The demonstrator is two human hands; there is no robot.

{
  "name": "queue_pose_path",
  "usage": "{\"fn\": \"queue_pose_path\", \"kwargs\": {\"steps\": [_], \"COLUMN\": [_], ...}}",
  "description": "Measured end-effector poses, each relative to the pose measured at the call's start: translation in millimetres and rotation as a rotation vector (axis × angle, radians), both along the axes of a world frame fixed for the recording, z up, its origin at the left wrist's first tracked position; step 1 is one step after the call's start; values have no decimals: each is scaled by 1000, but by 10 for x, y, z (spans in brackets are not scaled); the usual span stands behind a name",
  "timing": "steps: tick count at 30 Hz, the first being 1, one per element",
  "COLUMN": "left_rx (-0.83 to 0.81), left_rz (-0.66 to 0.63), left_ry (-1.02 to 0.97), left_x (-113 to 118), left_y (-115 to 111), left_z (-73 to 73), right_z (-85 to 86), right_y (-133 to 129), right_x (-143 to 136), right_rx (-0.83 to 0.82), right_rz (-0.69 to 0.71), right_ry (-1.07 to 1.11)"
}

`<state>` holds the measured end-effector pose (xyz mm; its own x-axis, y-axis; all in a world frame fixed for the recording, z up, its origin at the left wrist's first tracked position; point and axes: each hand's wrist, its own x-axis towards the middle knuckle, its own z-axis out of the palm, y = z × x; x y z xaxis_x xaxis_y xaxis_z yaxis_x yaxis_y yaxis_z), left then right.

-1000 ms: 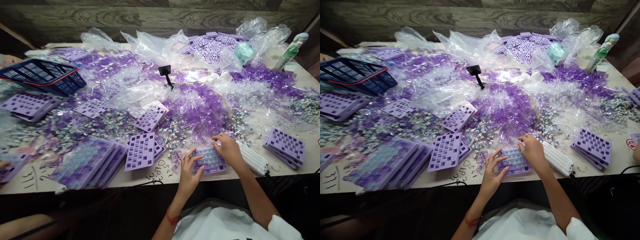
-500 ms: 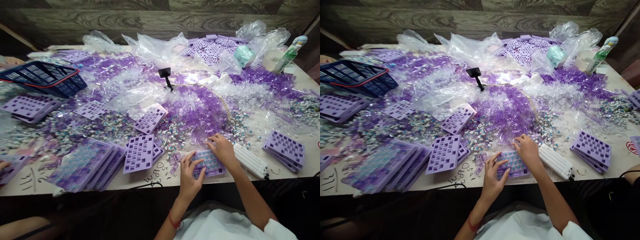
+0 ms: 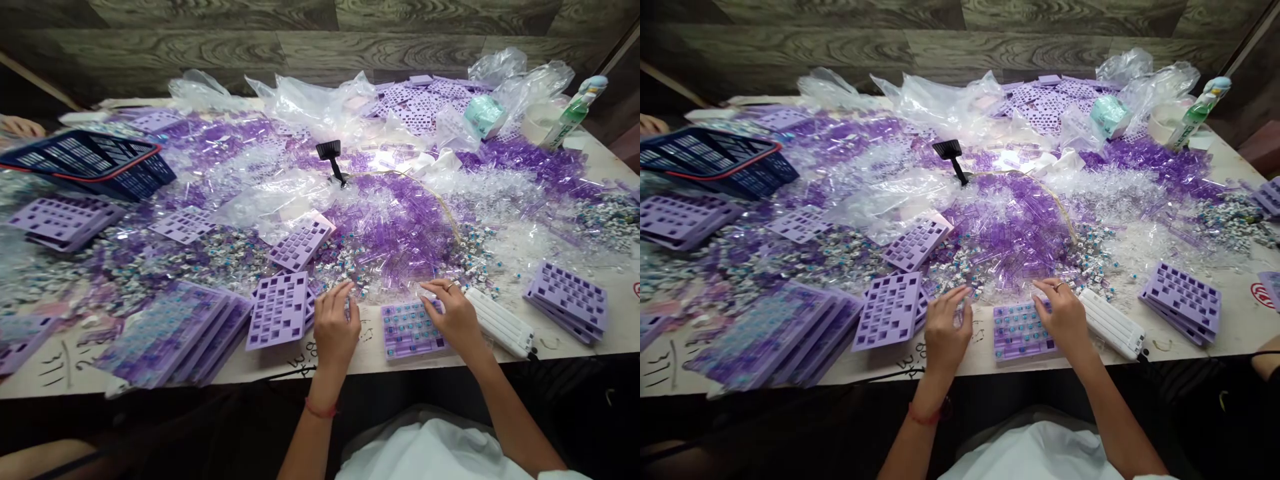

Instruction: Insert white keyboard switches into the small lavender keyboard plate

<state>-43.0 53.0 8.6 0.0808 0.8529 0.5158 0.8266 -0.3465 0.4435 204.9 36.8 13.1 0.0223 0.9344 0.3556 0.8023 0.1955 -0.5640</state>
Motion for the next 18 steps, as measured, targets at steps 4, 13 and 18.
{"fn": "queue_pose_path", "kwargs": {"steps": [4, 13, 18], "left_rx": [-83, -62, -497], "left_rz": [64, 37, -247], "left_ry": [105, -178, -755], "left_x": [-189, -197, 213], "left_y": [186, 154, -190], "left_z": [-22, 60, 237], "right_z": [-3, 86, 221], "right_y": [-140, -297, -367], "right_x": [-60, -10, -87], "right_rx": [68, 47, -15], "right_rz": [52, 109, 229], "right_ry": [70, 210, 426]}}
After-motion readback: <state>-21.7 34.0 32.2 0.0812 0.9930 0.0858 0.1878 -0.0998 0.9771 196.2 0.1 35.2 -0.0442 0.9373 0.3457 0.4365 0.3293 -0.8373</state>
